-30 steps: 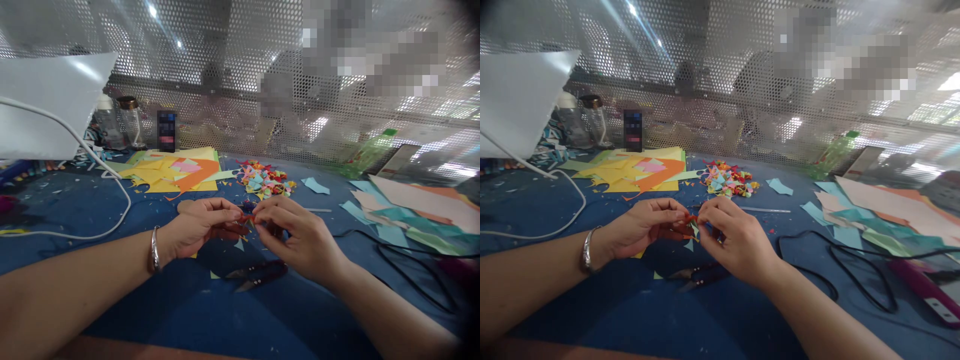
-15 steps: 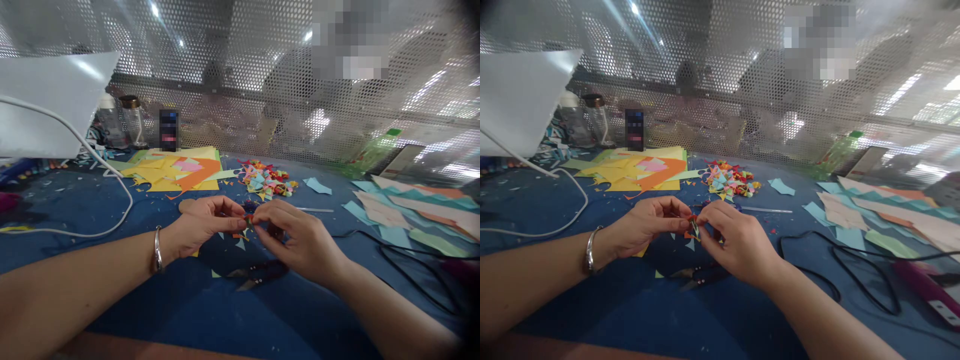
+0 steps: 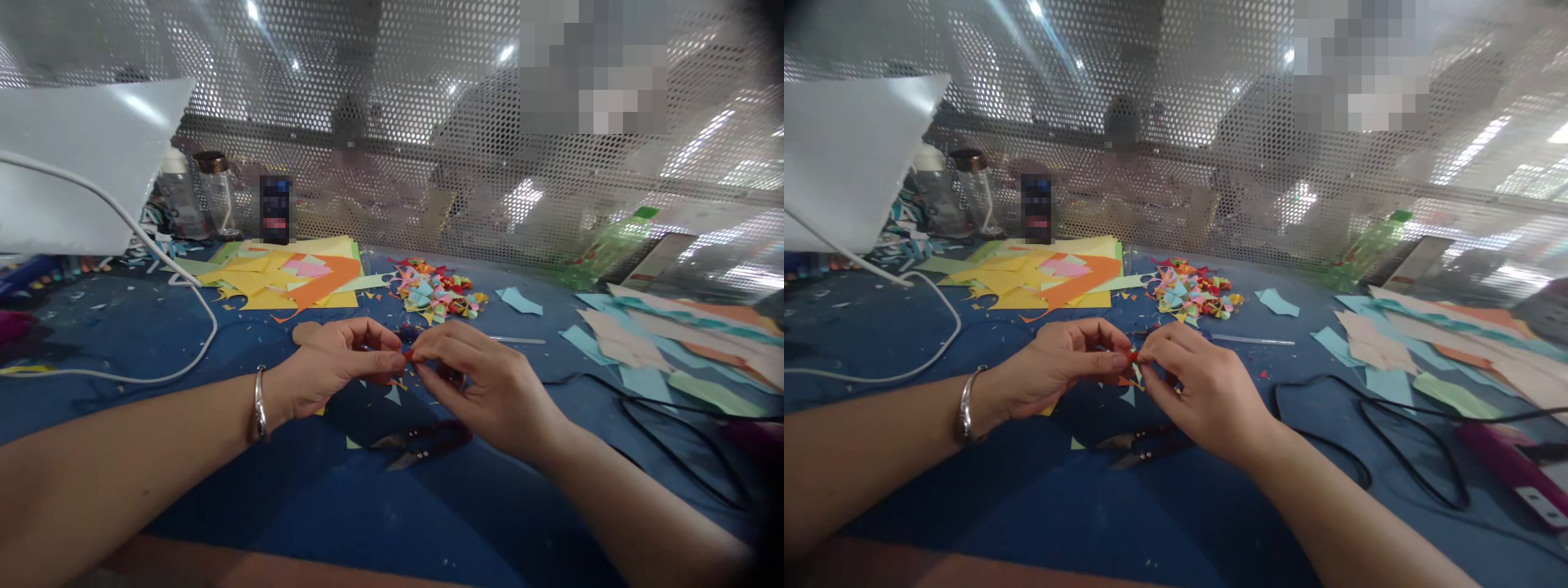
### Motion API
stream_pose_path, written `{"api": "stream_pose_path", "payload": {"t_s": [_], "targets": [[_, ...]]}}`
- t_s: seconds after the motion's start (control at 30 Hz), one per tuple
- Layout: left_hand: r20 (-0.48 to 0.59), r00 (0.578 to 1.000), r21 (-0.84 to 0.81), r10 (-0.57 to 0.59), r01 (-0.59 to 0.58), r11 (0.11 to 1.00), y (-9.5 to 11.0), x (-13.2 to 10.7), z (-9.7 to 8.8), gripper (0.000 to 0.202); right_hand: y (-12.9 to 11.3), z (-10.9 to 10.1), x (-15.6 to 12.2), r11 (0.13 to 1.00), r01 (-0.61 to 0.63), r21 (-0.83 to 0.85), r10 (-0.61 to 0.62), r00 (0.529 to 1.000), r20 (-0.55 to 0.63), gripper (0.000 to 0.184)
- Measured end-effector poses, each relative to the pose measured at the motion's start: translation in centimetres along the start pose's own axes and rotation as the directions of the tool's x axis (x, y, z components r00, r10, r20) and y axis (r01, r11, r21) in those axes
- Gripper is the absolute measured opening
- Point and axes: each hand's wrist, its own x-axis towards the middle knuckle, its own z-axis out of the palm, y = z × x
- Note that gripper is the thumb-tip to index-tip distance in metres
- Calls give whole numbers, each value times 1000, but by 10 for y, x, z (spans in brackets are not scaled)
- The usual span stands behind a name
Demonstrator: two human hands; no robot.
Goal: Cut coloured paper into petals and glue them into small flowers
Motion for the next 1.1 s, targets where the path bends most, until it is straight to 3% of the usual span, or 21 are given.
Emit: {"api": "stream_pose_path", "payload": {"t_s": [0.27,0.47,0.8,0.93,1.1], "targets": [[6,1000,86,-11,10,996,2,-1,1,21,-2,0,0,998,42,-40,-41,999,18,13],[-106,984,314,140,-101,944,-2,-1,3,7,-1,1,0,999,41,-18,-40,998,42,16],[-110,927,482,359,-266,834,-1,-5,4,13,-2,1,-1,997,28,-73,-29,1000,-2,15],[-125,933,487,338,-239,840,0,-7,5,16,-2,2,-1,997,24,-79,-25,1000,-10,14],[-113,956,375,271,-211,903,-5,-6,3,35,-4,2,-2,998,4,-62,-4,1000,10,13]]}}
